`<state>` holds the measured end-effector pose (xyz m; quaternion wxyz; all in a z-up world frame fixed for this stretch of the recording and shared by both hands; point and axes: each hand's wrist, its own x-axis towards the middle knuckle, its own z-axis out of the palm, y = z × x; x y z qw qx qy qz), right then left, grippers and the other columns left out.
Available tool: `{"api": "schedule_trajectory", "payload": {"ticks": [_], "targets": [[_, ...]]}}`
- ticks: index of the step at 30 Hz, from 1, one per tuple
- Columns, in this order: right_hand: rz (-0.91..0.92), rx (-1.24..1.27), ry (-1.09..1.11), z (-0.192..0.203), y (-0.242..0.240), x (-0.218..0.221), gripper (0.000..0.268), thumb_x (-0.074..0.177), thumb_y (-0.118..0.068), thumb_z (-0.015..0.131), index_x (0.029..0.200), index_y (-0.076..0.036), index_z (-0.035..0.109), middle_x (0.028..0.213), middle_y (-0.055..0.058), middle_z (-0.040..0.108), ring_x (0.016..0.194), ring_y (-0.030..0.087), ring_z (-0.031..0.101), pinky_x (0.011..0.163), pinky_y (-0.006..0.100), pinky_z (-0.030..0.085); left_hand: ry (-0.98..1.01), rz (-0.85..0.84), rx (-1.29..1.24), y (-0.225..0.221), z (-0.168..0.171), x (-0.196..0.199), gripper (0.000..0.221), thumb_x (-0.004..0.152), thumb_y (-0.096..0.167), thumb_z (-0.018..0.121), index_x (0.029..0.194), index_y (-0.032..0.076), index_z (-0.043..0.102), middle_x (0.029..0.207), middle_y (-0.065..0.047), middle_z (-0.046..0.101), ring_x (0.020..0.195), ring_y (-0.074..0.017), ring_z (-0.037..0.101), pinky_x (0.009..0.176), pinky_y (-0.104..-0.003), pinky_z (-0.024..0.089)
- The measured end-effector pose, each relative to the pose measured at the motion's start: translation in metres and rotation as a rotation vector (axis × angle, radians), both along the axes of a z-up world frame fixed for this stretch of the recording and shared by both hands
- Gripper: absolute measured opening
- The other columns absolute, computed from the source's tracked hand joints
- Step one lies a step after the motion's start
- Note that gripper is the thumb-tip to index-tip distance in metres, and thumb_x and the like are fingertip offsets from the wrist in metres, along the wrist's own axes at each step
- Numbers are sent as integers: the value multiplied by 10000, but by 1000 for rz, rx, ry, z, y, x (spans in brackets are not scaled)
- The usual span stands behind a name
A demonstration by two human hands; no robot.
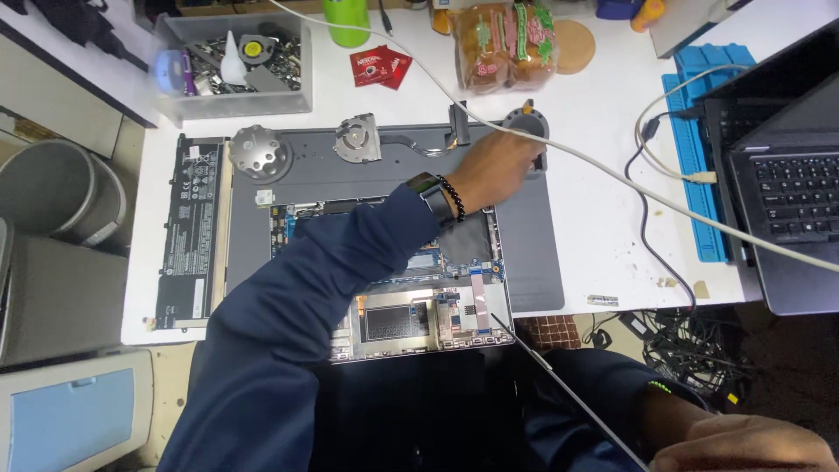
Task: Repairing a laptop by disassembling internal components using a screwdriver
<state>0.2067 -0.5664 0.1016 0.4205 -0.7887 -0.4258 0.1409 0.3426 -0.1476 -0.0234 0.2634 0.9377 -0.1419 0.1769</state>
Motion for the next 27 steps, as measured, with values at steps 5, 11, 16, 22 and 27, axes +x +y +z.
{"api": "schedule_trajectory", "payload": {"ticks": [5, 11, 16, 22, 27], "targets": [[336, 127, -216, 18, 22, 14, 419, 997, -406, 489, 910, -212, 850, 969, -50, 900, 836, -35, 947, 750, 102, 751, -31, -28, 37, 1, -8, -7, 192, 838, -69, 570, 988, 34, 632, 869, -161, 629, 743, -358, 623, 548, -486, 509], [82, 119, -254, 71, 70, -8, 225, 787, -381, 651, 784, -212, 799, 813, -62, 864, 695, -52, 898, 716, 73, 740, 124, -92, 8, 19, 12, -44, 468, 988, 204, 639, 1411, 25, 549, 1341, -175, 665, 1201, -375, 611, 966, -510, 498], [402, 174, -454, 61, 86, 11, 175, 846, -419, 622, 863, -297, 747, 945, -94, 845, 896, 73, 896, 814, 165, 759, 37, 3, -70, 91, 68, -136, 458, 1055, 312, 612, 1416, 36, 559, 1409, -218, 606, 1275, -381, 592, 1074, -526, 464], [526, 102, -390, 60, 109, 12, 123, 786, -397, 756, 892, -334, 762, 966, -159, 871, 919, 51, 906, 820, 190, 784, 274, 463, 12, 176, 119, -273, 444, 1004, 351, 678, 1335, 56, 656, 1284, -180, 668, 988, -319, 684, 856, -489, 538], [568, 108, -368, 43, 115, 24, 115, 852, -402, 668, 951, -345, 670, 954, -194, 878, 906, 38, 910, 814, 202, 760, 340, 621, -47, 170, 91, -345, 200, 1003, 260, 665, 1091, 84, 699, 959, -132, 718, 773, -290, 687, 666, -428, 555]]}}
